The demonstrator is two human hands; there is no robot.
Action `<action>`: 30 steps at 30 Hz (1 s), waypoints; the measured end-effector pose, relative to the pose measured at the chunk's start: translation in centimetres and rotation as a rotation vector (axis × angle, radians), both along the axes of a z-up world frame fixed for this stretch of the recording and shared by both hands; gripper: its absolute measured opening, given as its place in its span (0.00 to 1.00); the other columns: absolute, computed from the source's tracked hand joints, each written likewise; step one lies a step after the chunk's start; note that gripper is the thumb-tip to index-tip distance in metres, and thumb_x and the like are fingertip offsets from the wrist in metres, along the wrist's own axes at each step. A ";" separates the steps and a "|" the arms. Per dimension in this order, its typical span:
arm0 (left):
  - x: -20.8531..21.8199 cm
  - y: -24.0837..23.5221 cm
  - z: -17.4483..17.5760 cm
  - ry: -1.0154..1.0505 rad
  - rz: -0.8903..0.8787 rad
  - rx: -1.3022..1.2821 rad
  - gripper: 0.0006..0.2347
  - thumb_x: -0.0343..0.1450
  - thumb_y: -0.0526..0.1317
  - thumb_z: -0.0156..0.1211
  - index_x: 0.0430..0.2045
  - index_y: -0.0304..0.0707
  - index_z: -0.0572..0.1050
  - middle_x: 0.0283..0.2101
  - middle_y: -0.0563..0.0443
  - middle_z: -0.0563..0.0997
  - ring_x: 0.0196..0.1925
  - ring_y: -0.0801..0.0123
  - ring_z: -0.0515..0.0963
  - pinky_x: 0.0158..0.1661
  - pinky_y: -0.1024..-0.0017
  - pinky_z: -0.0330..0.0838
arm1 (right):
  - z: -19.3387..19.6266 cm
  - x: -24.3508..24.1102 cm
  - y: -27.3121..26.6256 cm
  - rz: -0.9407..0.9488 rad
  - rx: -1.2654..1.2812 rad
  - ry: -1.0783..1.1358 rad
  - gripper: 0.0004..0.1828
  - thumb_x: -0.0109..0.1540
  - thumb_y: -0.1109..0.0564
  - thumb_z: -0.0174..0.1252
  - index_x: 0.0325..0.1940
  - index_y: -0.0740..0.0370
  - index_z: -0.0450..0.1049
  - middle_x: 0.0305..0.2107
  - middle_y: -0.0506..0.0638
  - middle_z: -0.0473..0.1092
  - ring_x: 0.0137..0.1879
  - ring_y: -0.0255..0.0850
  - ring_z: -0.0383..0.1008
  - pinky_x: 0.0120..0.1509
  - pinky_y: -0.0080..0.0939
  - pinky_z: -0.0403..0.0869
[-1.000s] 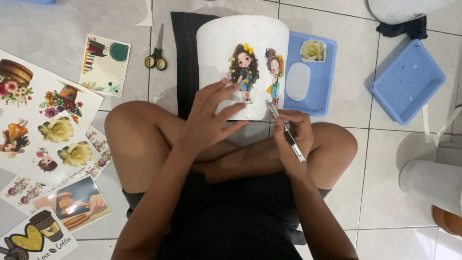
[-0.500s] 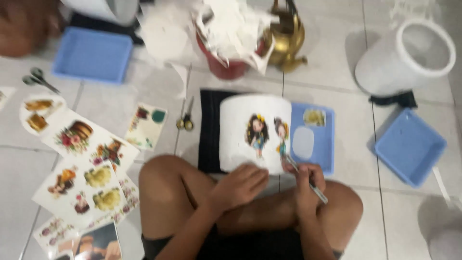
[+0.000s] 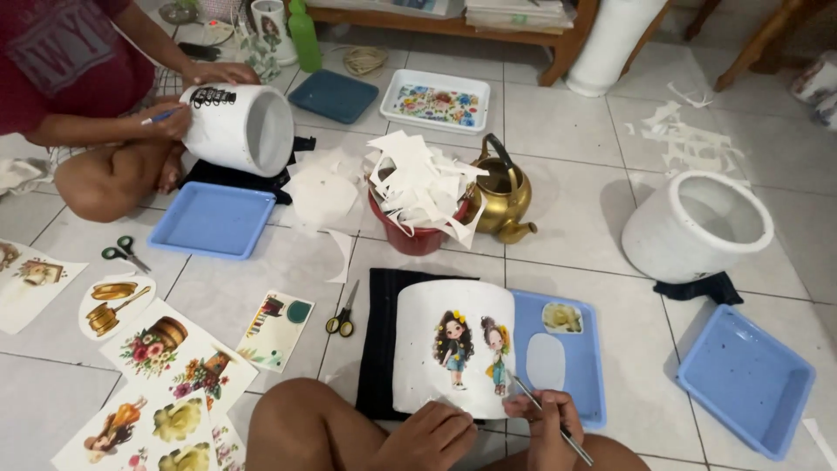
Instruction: The person applies a printed decal of two cartoon girls onto the curved surface of a white bucket. They use a metal spatula-like tool to smooth the decal and press it firmly against the bucket, working from the center outward to remove air bubbles and ensure adhesion.
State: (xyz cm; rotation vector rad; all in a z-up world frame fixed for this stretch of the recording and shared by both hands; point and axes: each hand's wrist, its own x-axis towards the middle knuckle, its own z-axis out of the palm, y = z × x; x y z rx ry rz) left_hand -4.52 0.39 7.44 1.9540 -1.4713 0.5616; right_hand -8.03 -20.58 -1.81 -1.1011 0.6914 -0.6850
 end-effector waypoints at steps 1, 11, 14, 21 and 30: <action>0.0 0.0 0.1 0.030 -0.032 0.004 0.04 0.74 0.30 0.59 0.37 0.24 0.75 0.42 0.38 0.74 0.44 0.54 0.73 0.44 0.62 0.71 | -0.6 0.0 -0.3 0.001 0.004 -0.029 0.11 0.67 0.59 0.51 0.36 0.73 0.66 0.22 0.71 0.70 0.23 0.60 0.73 0.31 0.56 0.78; 9.5 -2.1 2.7 0.380 0.190 -0.298 0.11 0.75 0.41 0.47 0.43 0.39 0.77 0.41 0.48 0.79 0.44 0.62 0.77 0.43 0.68 0.73 | -0.2 1.4 -2.5 -0.094 0.156 0.041 0.11 0.68 0.56 0.47 0.38 0.68 0.65 0.27 0.66 0.69 0.26 0.52 0.70 0.35 0.47 0.72; 16.2 -4.2 6.4 0.255 0.234 -0.590 0.08 0.69 0.29 0.61 0.40 0.36 0.76 0.36 0.47 0.82 0.39 0.67 0.83 0.47 0.73 0.81 | 2.0 1.7 -2.3 -0.160 0.109 0.025 0.11 0.65 0.58 0.42 0.38 0.69 0.67 0.25 0.60 0.70 0.24 0.48 0.68 0.35 0.44 0.72; 29.0 -5.6 5.1 0.940 0.459 -0.494 0.08 0.64 0.26 0.55 0.28 0.40 0.79 0.34 0.54 0.83 0.38 0.73 0.81 0.43 0.79 0.78 | 1.6 3.2 -4.7 -0.152 0.163 -0.044 0.12 0.67 0.53 0.47 0.39 0.65 0.67 0.27 0.59 0.69 0.25 0.48 0.67 0.37 0.45 0.70; 34.1 -4.0 1.2 1.053 0.574 -0.323 0.11 0.67 0.30 0.48 0.38 0.44 0.76 0.36 0.55 0.82 0.37 0.74 0.78 0.30 0.77 0.68 | -0.2 3.4 -6.2 -0.170 0.303 0.018 0.14 0.68 0.49 0.45 0.42 0.62 0.66 0.27 0.54 0.67 0.28 0.45 0.65 0.35 0.42 0.67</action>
